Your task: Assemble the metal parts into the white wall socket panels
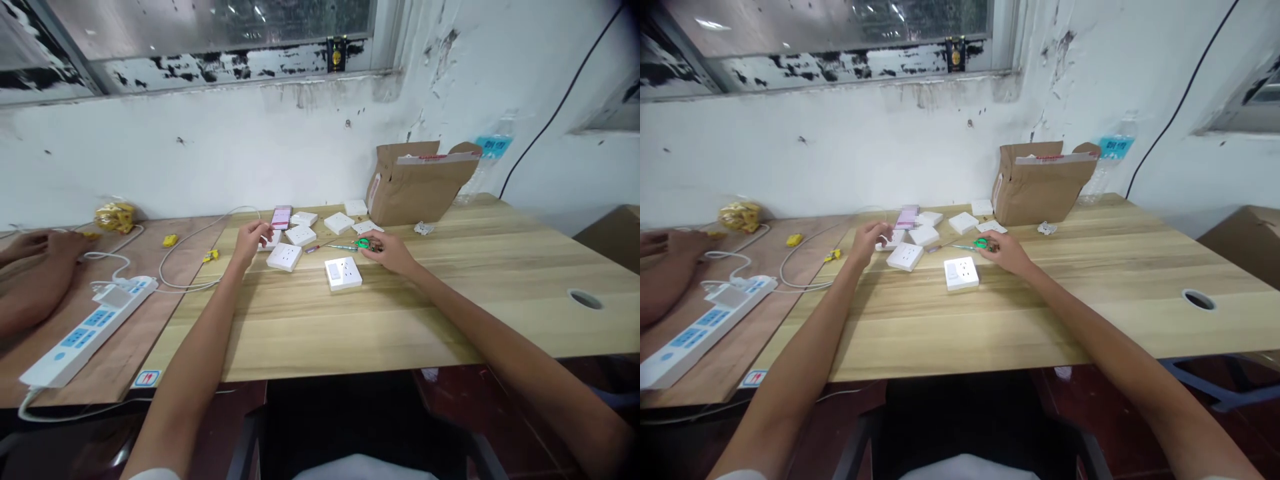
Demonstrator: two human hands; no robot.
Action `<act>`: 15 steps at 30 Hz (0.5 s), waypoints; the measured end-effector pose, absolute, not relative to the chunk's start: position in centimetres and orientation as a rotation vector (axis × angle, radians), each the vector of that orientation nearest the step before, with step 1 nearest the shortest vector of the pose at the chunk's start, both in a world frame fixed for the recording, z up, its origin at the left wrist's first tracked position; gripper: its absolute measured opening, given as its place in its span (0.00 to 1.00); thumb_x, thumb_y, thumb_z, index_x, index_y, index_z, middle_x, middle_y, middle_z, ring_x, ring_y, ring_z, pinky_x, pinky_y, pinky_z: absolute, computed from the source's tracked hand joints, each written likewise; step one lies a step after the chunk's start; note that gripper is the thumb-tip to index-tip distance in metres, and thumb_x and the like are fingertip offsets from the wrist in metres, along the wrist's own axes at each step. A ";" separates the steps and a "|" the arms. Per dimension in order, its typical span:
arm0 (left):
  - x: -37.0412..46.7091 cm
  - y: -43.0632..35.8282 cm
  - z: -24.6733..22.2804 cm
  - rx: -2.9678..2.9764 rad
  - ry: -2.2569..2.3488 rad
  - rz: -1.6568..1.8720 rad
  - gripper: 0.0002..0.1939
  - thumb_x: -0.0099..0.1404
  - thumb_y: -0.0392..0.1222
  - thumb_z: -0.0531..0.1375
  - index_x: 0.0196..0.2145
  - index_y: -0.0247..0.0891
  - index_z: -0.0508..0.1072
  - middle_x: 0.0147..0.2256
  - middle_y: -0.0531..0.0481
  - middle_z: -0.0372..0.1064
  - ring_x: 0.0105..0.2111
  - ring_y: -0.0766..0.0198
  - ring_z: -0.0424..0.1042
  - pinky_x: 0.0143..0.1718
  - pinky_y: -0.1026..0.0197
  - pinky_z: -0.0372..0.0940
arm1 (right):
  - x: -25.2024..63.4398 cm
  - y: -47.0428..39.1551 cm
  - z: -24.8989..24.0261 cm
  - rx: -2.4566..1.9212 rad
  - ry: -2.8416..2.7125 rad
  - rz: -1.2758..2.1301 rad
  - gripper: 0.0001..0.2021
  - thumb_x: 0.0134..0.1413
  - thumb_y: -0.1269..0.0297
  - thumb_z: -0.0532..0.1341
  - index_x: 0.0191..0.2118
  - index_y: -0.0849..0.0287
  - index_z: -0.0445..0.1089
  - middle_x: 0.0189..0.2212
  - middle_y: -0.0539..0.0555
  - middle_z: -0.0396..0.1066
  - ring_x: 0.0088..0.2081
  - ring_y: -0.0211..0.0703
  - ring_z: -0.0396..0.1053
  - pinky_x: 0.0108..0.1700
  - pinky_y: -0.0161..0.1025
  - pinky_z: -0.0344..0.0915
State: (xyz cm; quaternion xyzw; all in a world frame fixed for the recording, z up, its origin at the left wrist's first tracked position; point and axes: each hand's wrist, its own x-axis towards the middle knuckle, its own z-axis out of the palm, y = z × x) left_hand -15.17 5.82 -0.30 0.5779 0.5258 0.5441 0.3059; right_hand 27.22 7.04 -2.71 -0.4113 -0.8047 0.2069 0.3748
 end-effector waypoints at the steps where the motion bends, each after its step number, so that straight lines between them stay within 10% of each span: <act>1: -15.3 5.8 -0.3 1.526 1.398 1.442 0.15 0.62 0.51 0.63 0.33 0.35 0.79 0.30 0.47 0.74 0.29 0.64 0.71 0.27 0.63 0.63 | 27.3 7.1 -2.7 -1.046 -2.058 0.532 0.19 0.63 0.49 0.70 0.53 0.55 0.81 0.38 0.54 0.83 0.33 0.46 0.74 0.38 0.42 0.69; 15: -7.6 4.5 -0.1 1.888 1.269 1.181 0.13 0.66 0.49 0.64 0.39 0.38 0.83 0.38 0.45 0.83 0.37 0.58 0.77 0.38 0.58 0.69 | 24.2 6.5 -0.8 -0.941 -2.115 0.516 0.16 0.65 0.53 0.70 0.53 0.54 0.81 0.44 0.55 0.85 0.36 0.45 0.75 0.41 0.42 0.69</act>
